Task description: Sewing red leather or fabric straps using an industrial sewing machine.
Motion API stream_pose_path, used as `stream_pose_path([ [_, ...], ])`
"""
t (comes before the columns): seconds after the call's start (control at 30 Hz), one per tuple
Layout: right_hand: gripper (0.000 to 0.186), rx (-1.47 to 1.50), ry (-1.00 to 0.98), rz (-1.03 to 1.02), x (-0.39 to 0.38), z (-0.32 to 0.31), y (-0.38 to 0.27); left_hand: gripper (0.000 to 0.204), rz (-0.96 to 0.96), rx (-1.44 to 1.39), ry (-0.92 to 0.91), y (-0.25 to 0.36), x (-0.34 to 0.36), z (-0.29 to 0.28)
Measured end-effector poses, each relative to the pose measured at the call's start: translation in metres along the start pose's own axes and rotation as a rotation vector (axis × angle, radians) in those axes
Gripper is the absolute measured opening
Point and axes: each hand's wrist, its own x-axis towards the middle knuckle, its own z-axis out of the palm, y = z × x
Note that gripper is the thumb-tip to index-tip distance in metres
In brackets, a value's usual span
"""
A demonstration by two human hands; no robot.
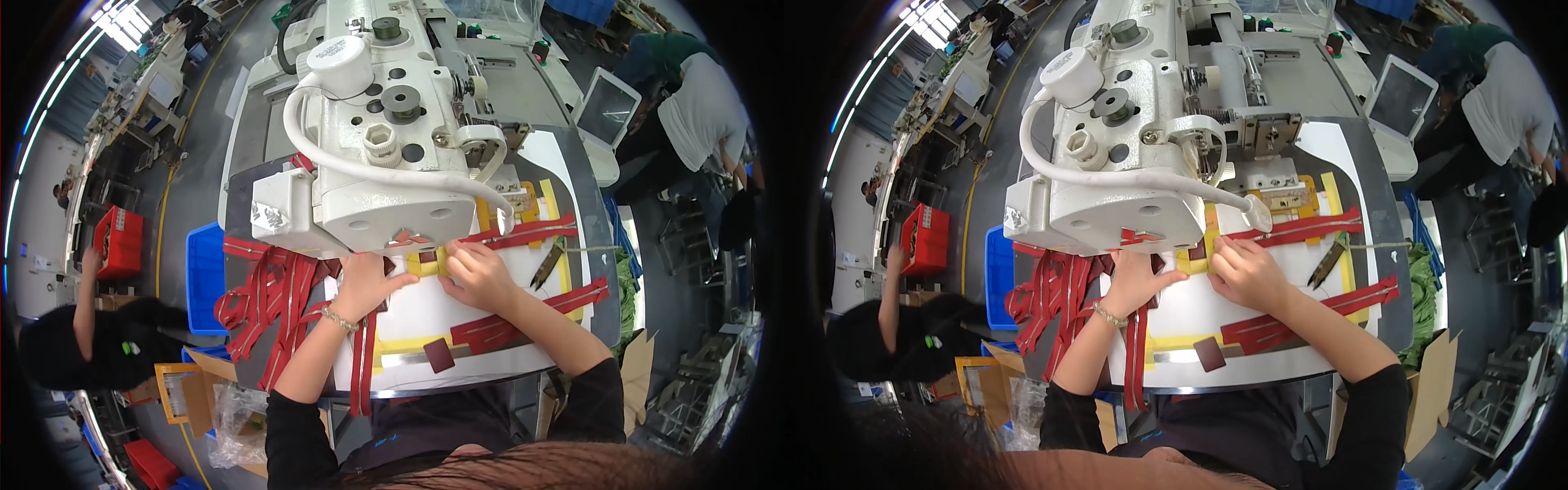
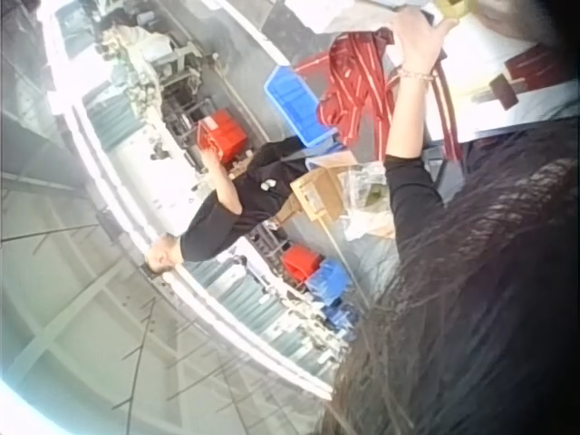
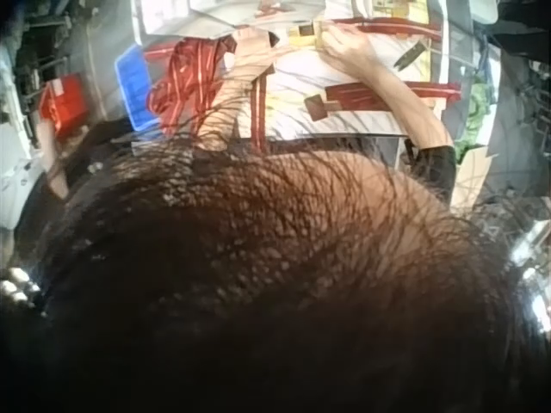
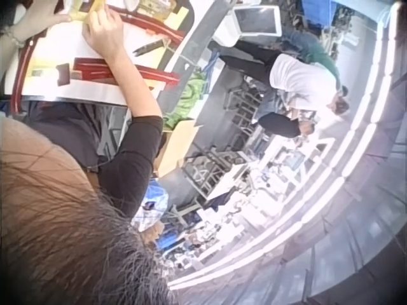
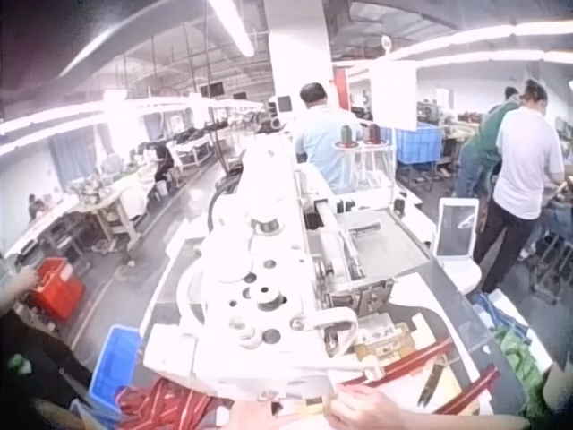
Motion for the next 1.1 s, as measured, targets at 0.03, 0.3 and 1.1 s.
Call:
stream_pose_path([
  [0.03, 0.023, -0.020, 0.016, -0.011, -0.003, 0.000, -0.003, 0.069, 0.029, 0.043, 0.082, -0.006, -0.004, 0.009],
  [0.3, 0.025, -0.061, -0.030, -0.157, 0.003, -0.011, 0.009, 0.073, 0.151, 0.231, 0.321, -0.005, -0.013, 0.025],
  [1.1, 0.017, -0.092, -0.073, 0.265, 0.014, -0.004, 0.008, 0.022, 0.227, 0.023, 0.291, 0.013, -0.018, 0.019],
])
